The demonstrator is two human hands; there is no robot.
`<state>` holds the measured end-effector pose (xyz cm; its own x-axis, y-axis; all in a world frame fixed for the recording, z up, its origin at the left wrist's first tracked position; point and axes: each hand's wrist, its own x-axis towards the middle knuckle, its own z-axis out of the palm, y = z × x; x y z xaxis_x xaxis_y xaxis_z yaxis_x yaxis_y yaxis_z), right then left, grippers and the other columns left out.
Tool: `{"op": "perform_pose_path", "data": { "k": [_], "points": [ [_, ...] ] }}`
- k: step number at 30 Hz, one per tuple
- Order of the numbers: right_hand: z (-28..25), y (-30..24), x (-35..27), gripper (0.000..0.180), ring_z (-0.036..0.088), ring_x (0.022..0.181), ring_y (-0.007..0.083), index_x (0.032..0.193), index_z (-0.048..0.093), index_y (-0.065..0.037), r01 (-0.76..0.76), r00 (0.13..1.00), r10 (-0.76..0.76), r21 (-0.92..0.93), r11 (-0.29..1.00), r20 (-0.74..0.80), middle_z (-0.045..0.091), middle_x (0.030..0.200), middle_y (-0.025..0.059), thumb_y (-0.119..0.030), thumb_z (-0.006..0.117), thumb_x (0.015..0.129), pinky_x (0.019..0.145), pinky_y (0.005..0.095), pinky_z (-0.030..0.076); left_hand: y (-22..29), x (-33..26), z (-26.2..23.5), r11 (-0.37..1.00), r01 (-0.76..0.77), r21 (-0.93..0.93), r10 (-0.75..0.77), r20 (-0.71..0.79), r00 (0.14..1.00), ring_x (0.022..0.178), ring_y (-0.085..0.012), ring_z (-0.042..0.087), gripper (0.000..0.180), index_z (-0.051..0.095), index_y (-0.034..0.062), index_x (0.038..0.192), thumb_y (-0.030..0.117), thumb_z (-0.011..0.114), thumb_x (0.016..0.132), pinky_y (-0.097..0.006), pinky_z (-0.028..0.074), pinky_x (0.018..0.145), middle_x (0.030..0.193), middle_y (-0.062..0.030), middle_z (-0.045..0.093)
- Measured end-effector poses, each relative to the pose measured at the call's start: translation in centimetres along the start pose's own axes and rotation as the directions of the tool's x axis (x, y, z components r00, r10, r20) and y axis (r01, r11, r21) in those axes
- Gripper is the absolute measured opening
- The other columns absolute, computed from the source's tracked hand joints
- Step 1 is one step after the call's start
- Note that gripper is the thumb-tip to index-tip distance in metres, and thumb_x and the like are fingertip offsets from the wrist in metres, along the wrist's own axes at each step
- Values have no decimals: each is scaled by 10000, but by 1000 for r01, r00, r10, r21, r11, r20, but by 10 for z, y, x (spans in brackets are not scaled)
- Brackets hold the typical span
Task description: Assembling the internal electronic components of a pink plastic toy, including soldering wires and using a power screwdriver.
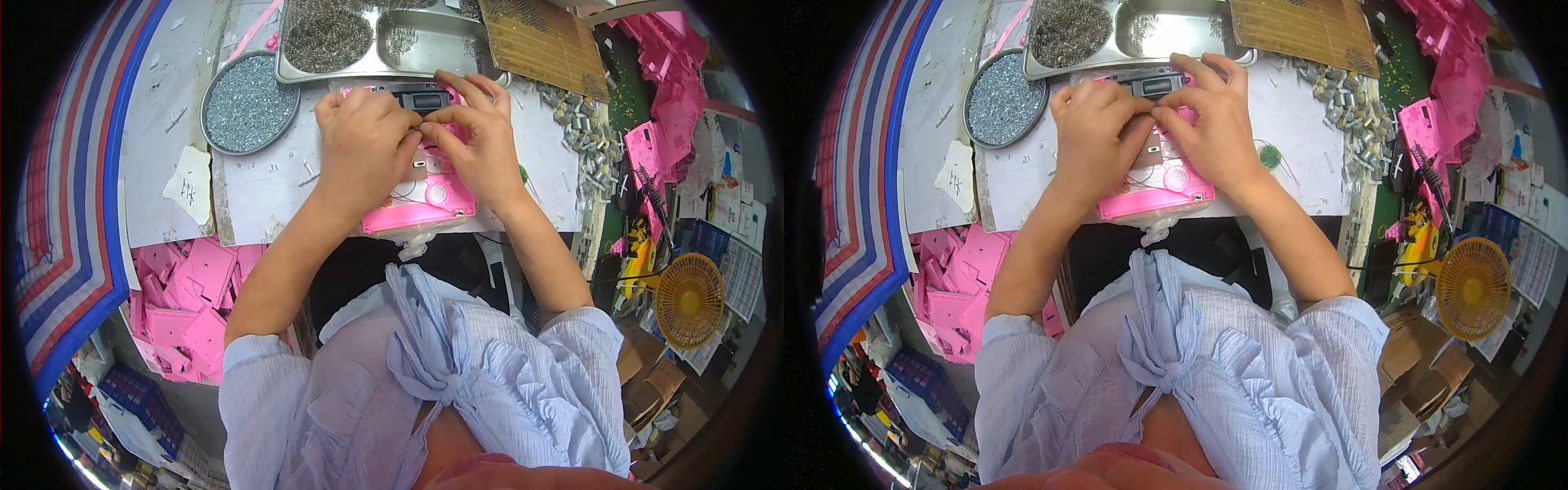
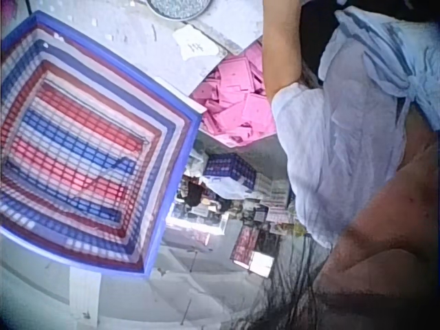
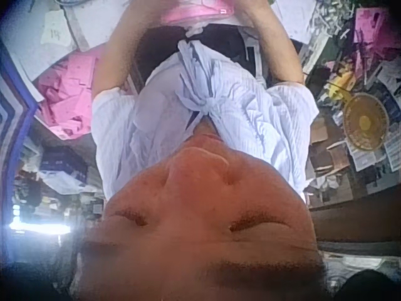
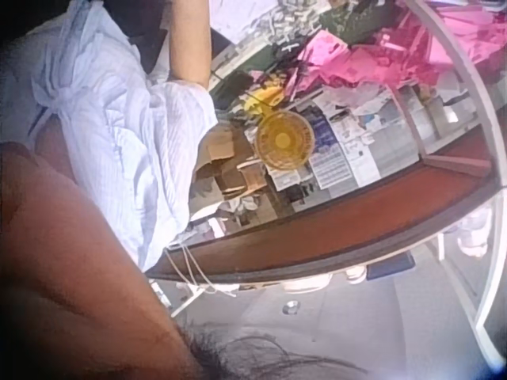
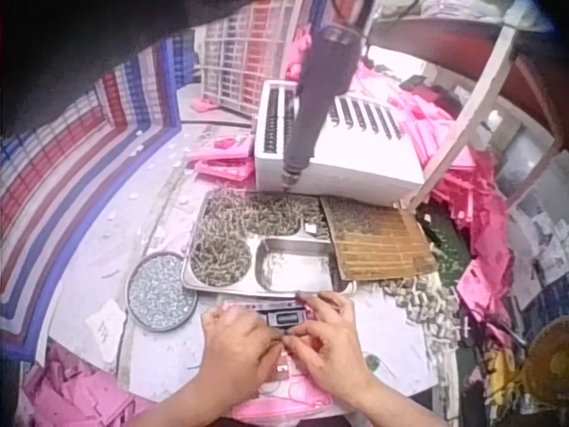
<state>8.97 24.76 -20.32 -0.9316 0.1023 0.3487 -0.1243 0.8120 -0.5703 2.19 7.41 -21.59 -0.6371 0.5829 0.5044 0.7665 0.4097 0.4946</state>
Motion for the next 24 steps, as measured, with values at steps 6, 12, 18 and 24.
{"op": "perform_pose_path", "data": {
  "k": [6, 12, 18, 24],
  "points": [
    [0, -2, 4, 97, 420, 1324, 443, 810, 793, -98, 146, 989, -147, -171, 974, 10, 656, 1333, 112, -136, 812, 723, 1104, 518, 356, -4, -21, -28, 994, 101, -42, -103, -53, 993, 832, -193, 570, 115, 730, 131, 902, 155, 753, 793, -407, 338, 868, 830, 15, 629],
    [-1, 4, 6, 90, 413, 1344, 450, 798, 792, -93, 197, 980, -188, -152, 969, 69, 660, 1337, 99, -128, 822, 722, 1099, 526, 365, -1, -43, -32, 984, 154, -86, -159, -61, 985, 772, -171, 576, 74, 744, 109, 886, 107, 752, 813, -354, 330, 817, 776, 0, 632],
    [0, 5, 6, 93, 372, 1392, 426, 851, 800, -87, 179, 982, -171, -114, 977, 76, 629, 1406, 96, -113, 816, 763, 1142, 516, 315, -5, -51, -33, 978, 177, -106, -186, -80, 979, 759, -168, 572, 65, 740, 105, 880, 104, 749, 816, -351, 330, 807, 763, -2, 625],
    [-1, 9, 7, 90, 380, 1377, 462, 831, 785, -75, 230, 970, -219, -103, 968, 102, 642, 1371, 112, -113, 813, 755, 1118, 523, 348, -9, -57, -35, 968, 222, -114, -231, -78, 970, 773, -180, 571, 71, 727, 117, 870, 127, 761, 808, -376, 333, 837, 769, 18, 626]
  ]
}}
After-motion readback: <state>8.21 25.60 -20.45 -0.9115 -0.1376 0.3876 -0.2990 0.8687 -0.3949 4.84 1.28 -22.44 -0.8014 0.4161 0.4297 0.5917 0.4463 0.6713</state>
